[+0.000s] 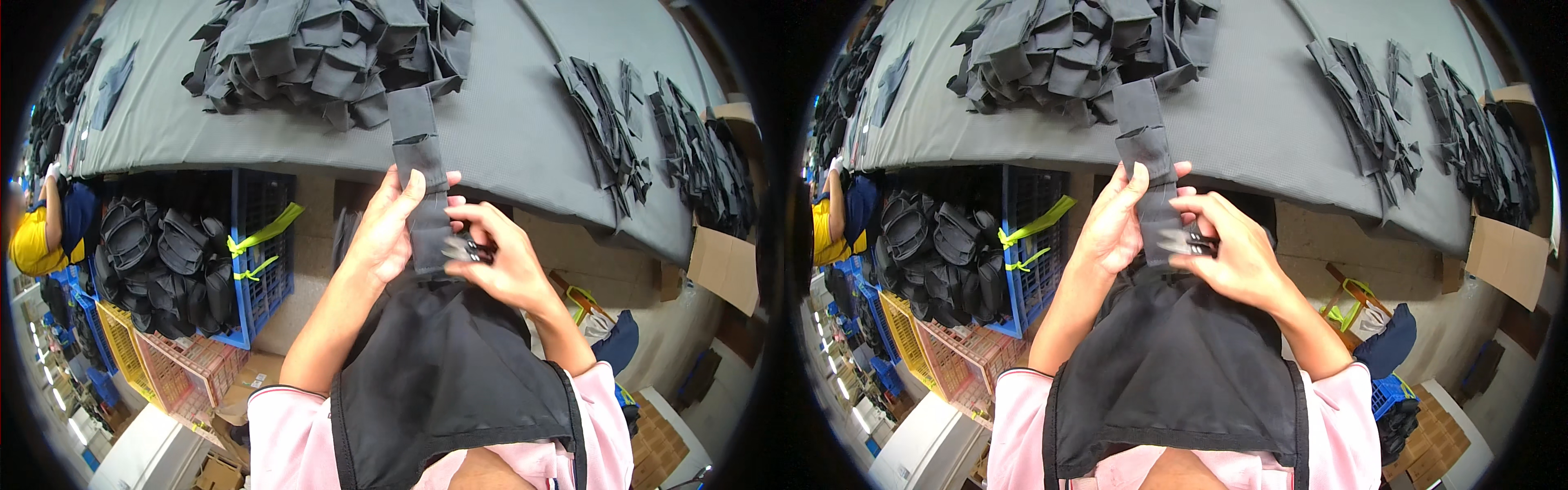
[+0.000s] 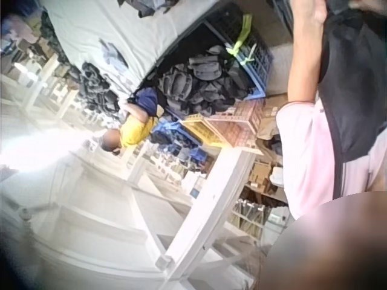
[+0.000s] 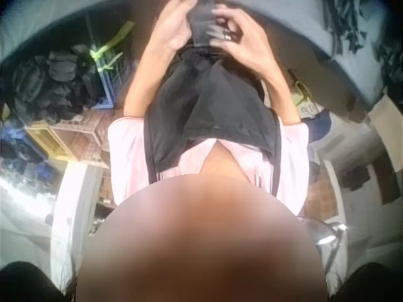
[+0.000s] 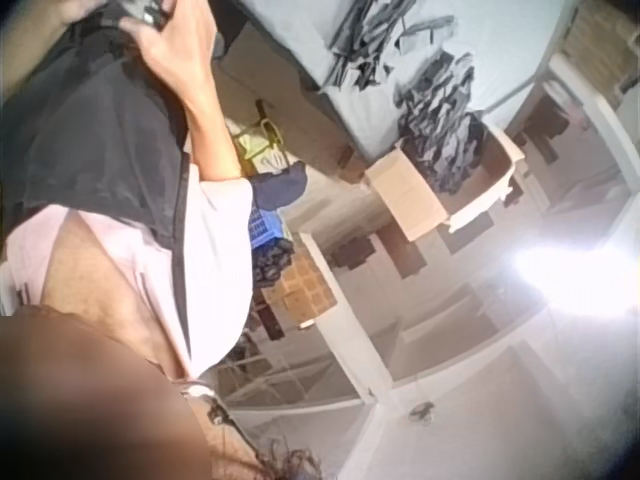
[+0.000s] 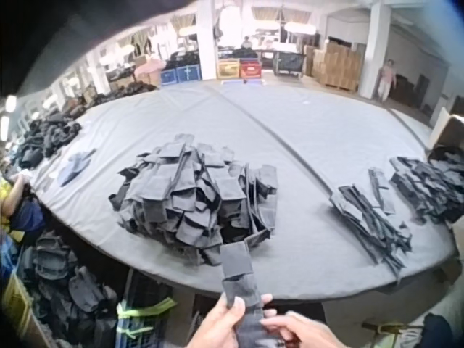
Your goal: The recorder is using a small tool to trim or inspect small black fabric components at a workbench.
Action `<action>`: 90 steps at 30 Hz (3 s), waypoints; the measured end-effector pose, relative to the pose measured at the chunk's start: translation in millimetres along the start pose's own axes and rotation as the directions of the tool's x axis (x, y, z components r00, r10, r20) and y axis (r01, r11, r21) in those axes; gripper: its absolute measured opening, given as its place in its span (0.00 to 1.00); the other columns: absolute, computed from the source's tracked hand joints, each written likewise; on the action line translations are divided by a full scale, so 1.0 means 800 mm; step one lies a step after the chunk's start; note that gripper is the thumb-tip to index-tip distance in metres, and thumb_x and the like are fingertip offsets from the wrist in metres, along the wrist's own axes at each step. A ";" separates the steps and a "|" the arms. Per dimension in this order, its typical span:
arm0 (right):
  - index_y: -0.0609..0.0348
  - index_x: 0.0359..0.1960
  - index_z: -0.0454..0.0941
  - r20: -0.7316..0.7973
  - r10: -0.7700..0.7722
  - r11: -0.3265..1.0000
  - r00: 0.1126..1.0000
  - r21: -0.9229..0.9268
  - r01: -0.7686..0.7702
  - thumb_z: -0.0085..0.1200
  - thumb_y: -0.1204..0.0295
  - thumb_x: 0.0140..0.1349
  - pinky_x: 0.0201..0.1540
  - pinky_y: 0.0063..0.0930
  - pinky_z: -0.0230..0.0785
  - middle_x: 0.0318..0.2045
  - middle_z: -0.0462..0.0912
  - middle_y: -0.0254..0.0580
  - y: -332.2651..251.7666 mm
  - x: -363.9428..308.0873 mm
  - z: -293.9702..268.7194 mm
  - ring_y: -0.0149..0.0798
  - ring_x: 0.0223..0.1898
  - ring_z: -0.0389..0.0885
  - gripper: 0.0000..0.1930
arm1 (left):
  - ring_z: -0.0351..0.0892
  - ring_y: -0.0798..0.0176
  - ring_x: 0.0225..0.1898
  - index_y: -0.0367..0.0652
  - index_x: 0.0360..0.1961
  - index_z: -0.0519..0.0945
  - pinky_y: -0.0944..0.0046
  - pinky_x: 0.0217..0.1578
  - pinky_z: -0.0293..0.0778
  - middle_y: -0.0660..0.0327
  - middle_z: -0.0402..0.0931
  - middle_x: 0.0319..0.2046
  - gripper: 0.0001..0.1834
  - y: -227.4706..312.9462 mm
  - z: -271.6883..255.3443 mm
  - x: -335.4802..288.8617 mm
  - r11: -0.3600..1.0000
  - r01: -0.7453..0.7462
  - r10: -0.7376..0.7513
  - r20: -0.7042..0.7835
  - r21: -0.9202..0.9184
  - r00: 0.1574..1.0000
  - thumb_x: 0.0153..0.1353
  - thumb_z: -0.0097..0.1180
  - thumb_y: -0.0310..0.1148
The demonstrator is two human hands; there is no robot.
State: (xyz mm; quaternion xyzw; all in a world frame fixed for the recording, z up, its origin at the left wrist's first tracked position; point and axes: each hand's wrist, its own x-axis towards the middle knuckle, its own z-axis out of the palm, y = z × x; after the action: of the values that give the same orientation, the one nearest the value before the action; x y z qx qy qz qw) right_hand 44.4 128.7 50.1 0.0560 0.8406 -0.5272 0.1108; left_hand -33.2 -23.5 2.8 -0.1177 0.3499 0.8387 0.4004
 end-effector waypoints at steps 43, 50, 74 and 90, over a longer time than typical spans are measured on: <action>0.57 0.34 0.78 -0.279 -0.518 0.775 0.809 -0.553 0.306 0.65 0.74 0.41 0.23 0.28 0.62 0.23 0.70 0.34 0.026 -0.036 0.016 0.36 0.21 0.71 0.15 | 0.81 0.64 0.31 0.43 0.52 0.66 0.66 0.27 0.79 0.52 0.78 0.42 0.18 -0.005 0.014 -0.001 0.959 -0.106 0.129 -0.076 0.261 0.989 0.66 0.50 0.41; 0.56 0.33 0.77 -0.198 -0.454 0.785 0.869 -0.550 0.285 0.65 0.72 0.43 0.24 0.28 0.62 0.25 0.70 0.36 0.017 -0.029 0.012 0.37 0.21 0.71 0.13 | 0.81 0.63 0.32 0.43 0.52 0.65 0.66 0.28 0.79 0.52 0.78 0.42 0.19 -0.007 0.011 -0.002 0.961 -0.117 0.135 -0.058 0.250 0.989 0.66 0.50 0.41; 0.60 0.35 0.75 -0.311 -0.305 0.948 0.900 -0.194 0.254 0.64 0.78 0.45 0.25 0.27 0.67 0.27 0.71 0.40 0.029 -0.025 0.024 0.37 0.22 0.73 0.14 | 0.81 0.62 0.33 0.40 0.53 0.65 0.64 0.33 0.80 0.51 0.77 0.43 0.21 -0.008 0.005 -0.005 0.987 -0.046 0.050 -0.025 0.151 0.998 0.67 0.46 0.43; 0.63 0.29 0.70 -0.494 -0.071 0.904 0.867 0.335 0.265 0.48 0.78 0.62 0.22 0.16 0.62 0.26 0.66 0.34 0.057 0.034 0.025 0.24 0.21 0.66 0.04 | 0.80 0.63 0.35 0.46 0.67 0.47 0.66 0.34 0.78 0.50 0.71 0.49 0.28 -0.036 0.005 -0.038 0.971 0.038 -0.049 0.040 0.235 0.998 0.69 0.39 0.31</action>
State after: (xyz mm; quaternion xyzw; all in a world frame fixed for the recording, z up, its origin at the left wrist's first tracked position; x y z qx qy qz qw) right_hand 29.9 129.9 -5.0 0.1284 0.7208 -0.6628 -0.1572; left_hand 8.3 -26.1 6.2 -0.0583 0.4344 0.7852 0.4375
